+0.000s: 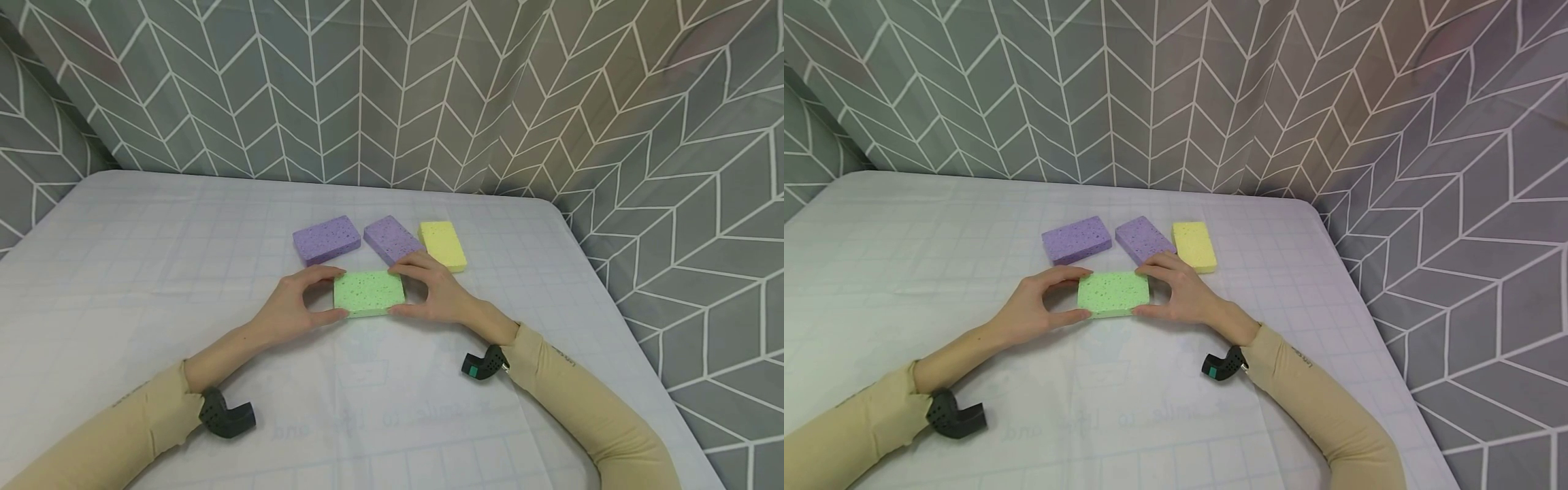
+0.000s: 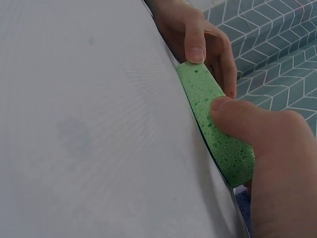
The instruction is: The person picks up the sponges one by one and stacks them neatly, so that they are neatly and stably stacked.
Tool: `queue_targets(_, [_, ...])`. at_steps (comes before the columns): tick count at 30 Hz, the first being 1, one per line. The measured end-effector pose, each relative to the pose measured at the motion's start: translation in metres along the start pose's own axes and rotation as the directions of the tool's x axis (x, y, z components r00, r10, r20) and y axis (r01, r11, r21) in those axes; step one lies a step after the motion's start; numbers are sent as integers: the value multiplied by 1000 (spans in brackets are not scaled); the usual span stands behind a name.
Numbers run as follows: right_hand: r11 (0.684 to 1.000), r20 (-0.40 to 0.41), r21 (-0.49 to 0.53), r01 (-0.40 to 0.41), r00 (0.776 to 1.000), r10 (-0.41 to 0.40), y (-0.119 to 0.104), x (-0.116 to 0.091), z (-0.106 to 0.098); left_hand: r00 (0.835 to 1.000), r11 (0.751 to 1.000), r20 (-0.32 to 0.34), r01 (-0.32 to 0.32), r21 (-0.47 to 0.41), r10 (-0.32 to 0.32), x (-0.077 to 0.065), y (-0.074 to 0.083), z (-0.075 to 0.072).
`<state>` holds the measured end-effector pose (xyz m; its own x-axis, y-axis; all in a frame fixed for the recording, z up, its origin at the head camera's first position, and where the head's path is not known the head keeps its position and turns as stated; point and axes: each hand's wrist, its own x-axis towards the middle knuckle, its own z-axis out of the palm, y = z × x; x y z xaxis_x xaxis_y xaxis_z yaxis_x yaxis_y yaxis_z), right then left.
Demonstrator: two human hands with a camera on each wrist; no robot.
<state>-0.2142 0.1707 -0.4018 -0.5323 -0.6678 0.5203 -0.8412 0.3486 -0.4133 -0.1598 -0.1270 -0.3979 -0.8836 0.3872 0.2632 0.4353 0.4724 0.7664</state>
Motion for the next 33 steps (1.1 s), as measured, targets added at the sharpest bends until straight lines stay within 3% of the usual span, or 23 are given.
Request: queue_targets(33, [1000, -1, 2, 17, 1000, -17, -1, 0, -1, 1000, 1000, -4, -16, -6, 16, 1, -1, 0])
